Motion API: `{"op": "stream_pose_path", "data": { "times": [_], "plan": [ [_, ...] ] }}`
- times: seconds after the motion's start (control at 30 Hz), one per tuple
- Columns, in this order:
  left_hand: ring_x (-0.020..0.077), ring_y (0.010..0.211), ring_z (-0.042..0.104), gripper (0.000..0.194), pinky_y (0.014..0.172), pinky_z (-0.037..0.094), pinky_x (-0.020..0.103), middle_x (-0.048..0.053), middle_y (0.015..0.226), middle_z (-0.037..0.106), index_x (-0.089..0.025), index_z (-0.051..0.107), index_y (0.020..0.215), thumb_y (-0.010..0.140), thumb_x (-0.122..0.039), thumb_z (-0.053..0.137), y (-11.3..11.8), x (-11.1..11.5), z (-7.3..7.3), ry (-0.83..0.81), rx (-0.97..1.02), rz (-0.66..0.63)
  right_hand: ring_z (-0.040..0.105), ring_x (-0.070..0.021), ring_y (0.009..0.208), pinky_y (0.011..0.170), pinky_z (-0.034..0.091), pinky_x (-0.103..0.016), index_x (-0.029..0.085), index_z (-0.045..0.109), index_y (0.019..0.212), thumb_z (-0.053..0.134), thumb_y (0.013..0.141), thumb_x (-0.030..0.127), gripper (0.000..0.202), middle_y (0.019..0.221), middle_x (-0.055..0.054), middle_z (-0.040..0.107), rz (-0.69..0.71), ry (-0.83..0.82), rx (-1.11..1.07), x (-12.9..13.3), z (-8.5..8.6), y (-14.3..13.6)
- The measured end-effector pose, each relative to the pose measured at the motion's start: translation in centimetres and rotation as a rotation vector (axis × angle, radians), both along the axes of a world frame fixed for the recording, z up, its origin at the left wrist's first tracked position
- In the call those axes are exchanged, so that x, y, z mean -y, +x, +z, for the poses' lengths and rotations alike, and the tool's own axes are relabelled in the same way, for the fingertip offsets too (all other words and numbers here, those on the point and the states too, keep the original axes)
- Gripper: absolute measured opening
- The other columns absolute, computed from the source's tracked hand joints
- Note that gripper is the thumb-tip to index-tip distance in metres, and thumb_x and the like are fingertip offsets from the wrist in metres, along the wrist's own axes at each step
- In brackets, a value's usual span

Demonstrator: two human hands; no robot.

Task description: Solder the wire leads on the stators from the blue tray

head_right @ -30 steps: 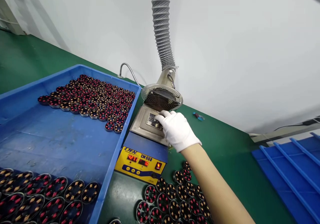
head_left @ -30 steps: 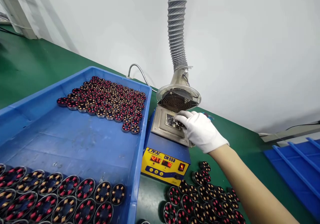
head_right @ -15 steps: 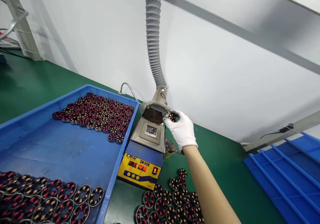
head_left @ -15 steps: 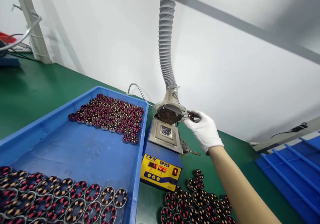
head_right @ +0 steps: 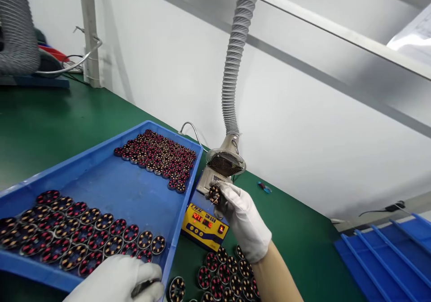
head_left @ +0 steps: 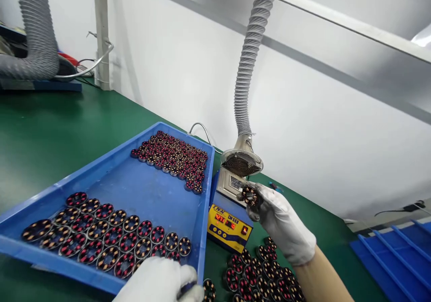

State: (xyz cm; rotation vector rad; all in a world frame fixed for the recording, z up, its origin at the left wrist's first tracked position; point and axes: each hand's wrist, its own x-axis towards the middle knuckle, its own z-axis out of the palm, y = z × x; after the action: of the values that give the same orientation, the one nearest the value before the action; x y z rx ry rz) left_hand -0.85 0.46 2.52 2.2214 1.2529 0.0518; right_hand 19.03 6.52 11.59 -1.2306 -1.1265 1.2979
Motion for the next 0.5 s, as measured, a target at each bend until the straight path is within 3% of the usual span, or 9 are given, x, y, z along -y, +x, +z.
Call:
{"op": "stream_pose_path", "data": {
  "times": [0.1,0.23,0.3,0.37,0.43,0.5],
  "plan": [
    [0.0299,0.073,0.069,0.033,0.062,0.051,0.035,0.007,0.076,0.072,-0.026,0.069,0.083,0.087,-0.037,0.039,-0.4,0.0,0.3,0.026,0.040,-0.011,0.057,-0.0128,0.061,0.057,0.047,-0.024,0.021,0.059,0.086,0.077,0.055,0.050,0.047,0.074,-0.001,0.063,0.029,0.018,0.058,-0.1,-1.9,-2.2],
    [0.0320,0.072,0.069,0.030,0.063,0.053,0.039,0.009,0.076,0.072,-0.023,0.071,0.084,0.087,-0.035,0.043,-0.8,0.0,0.5,0.072,0.062,-0.026,0.063,-0.0180,0.073,0.072,0.051,-0.035,0.025,0.041,0.100,0.057,0.064,0.059,0.052,0.089,-0.003,0.062,0.149,0.141,0.414,-1.8,-6.6,-6.3],
    [0.0331,0.072,0.069,0.029,0.062,0.053,0.040,0.011,0.078,0.072,-0.022,0.071,0.087,0.088,-0.035,0.044,-0.9,-0.2,0.5,0.078,0.058,-0.056,0.062,-0.0191,0.076,0.073,0.051,-0.036,0.023,0.045,0.099,0.059,0.068,0.048,0.042,0.090,-0.004,0.062,0.198,0.149,0.582,-3.2,-9.2,-8.6],
    [0.0333,0.073,0.069,0.028,0.062,0.054,0.041,0.012,0.081,0.072,-0.021,0.071,0.090,0.089,-0.033,0.045,-1.0,-0.3,0.4,0.068,0.052,-0.087,0.061,-0.0212,0.080,0.078,0.048,-0.039,0.020,0.054,0.083,0.065,0.068,0.035,0.024,0.084,-0.004,0.064,0.252,0.158,0.802,-4.8,-11.0,-10.6],
    [0.0326,0.072,0.069,0.026,0.063,0.054,0.041,0.012,0.081,0.072,-0.021,0.070,0.091,0.089,-0.032,0.047,-0.9,-0.5,0.2,0.054,0.055,-0.109,0.059,-0.0229,0.090,0.087,0.043,-0.044,0.017,0.058,0.075,0.069,0.070,0.028,0.016,0.085,-0.005,0.064,0.293,0.171,1.017,-6.5,-12.1,-12.0],
    [0.0317,0.071,0.069,0.025,0.063,0.054,0.041,0.011,0.079,0.072,-0.021,0.070,0.091,0.089,-0.031,0.047,-0.8,-0.7,0.2,0.057,0.063,-0.117,0.054,-0.0237,0.103,0.093,0.038,-0.049,0.015,0.061,0.082,0.066,0.077,0.028,0.015,0.098,-0.006,0.063,0.303,0.186,1.182,-8.3,-12.4,-12.8]
  ]
}}
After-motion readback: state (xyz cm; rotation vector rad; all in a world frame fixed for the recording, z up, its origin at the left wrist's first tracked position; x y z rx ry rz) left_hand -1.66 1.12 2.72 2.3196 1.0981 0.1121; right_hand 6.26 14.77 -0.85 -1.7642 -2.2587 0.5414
